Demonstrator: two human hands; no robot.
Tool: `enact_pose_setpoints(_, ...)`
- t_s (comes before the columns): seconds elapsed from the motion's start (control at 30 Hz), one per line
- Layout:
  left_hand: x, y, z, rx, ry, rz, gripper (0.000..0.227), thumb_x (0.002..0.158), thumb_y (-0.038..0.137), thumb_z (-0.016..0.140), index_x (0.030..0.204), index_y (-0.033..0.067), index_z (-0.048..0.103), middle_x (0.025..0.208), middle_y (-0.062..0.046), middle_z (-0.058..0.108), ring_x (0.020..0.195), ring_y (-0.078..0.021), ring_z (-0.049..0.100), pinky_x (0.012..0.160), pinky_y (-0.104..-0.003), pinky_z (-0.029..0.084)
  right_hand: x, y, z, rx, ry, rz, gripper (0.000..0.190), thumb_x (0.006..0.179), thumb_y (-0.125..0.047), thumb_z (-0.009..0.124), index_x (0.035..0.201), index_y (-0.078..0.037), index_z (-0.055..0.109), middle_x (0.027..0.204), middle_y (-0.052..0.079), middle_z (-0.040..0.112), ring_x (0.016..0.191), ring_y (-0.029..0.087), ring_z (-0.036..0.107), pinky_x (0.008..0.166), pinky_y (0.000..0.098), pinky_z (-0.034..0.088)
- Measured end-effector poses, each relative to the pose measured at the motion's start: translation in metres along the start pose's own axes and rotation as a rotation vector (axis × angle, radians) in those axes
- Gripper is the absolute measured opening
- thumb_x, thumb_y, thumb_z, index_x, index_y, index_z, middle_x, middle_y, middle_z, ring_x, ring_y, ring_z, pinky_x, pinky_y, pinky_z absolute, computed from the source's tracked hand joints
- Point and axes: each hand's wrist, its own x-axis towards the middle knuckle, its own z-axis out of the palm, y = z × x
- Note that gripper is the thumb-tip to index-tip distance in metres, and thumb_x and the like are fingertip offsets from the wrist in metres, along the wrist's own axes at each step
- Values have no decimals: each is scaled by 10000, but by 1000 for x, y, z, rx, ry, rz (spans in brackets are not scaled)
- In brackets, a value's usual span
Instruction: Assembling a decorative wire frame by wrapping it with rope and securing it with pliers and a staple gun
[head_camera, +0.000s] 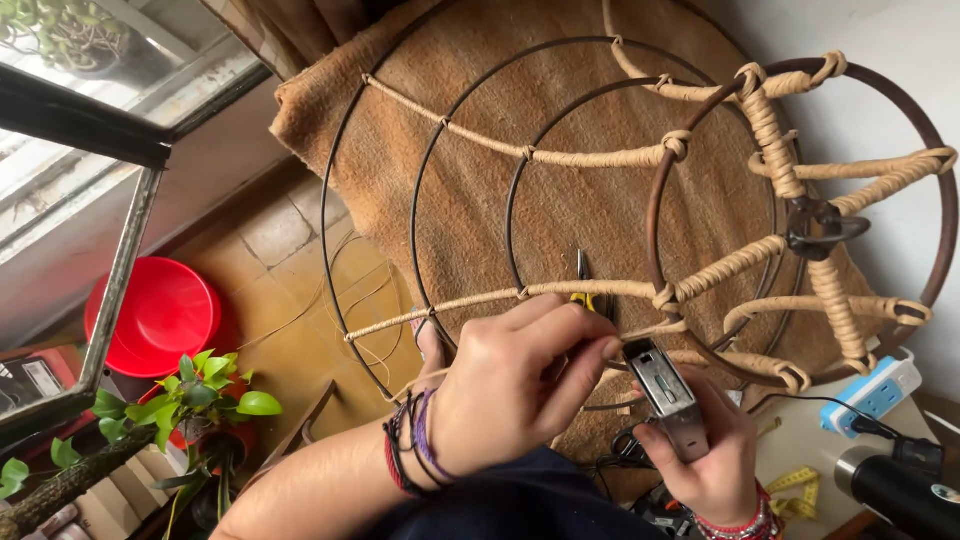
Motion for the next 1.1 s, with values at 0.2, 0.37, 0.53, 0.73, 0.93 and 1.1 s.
enact_pose_setpoints(0.2, 2, -1, -3, 127, -63, 4, 93, 1040, 150, 573, 1010, 71, 612, 815, -68, 558, 673, -244, 605, 589, -351, 496, -10, 15, 19, 27, -11, -64, 320, 894, -319, 660, 1079, -85, 777, 1099, 24, 801, 1023, 223, 785, 943, 341, 566)
enact_pose_setpoints(0.37, 6, -4, -9, -85, -135, -74, 165, 1048, 200, 526, 1030, 70, 626, 869, -74, 616, 754, -241, 643, 689, -326, 498, -14, 22, 29, -29, 42, -14, 372, 850, -378, 697, 1030, -62, 771, 1021, 83, 796, 967, 270, 771, 930, 383, 561)
enact_pose_setpoints(0.53, 8, -4, -11, -84, -132, -75, 159, 1047, 195, 529, 1024, 71, 627, 868, -73, 621, 752, -239, 643, 686, -323, 498, -10, 24, 31, -39, 55, -54, 396, 845, -390, 699, 1051, -57, 755, 1049, 95, 785, 981, 286, 768, 915, 395, 575)
enact_pose_setpoints(0.73, 7, -5, -11, -80, -140, -68, 152, 1048, 192, 526, 1015, 66, 604, 870, -84, 609, 756, -258, 644, 695, -335, 503, -27, 47, 44, -15, 55, -15, 457, 846, -459, 669, 1039, -49, 730, 1019, 114, 756, 983, 316, 723, 942, 434, 532)
enact_pose_setpoints(0.93, 7, -6, -11, -51, -144, -55, 142, 1053, 181, 528, 1050, 64, 608, 881, -83, 601, 758, -256, 653, 694, -333, 514, -25, 51, 51, -23, 92, -31, 460, 858, -432, 670, 1067, -23, 685, 1062, 150, 725, 1033, 352, 688, 983, 460, 501)
enact_pose_setpoints(1.1, 5, -6, -11, -49, -146, -51, 141, 1054, 175, 527, 1073, 61, 608, 893, -85, 590, 752, -258, 648, 683, -335, 508, -26, 55, 54, 12, 59, -61, 450, 907, -391, 622, 1123, 3, 636, 1111, 161, 709, 1081, 347, 668, 1015, 456, 473)
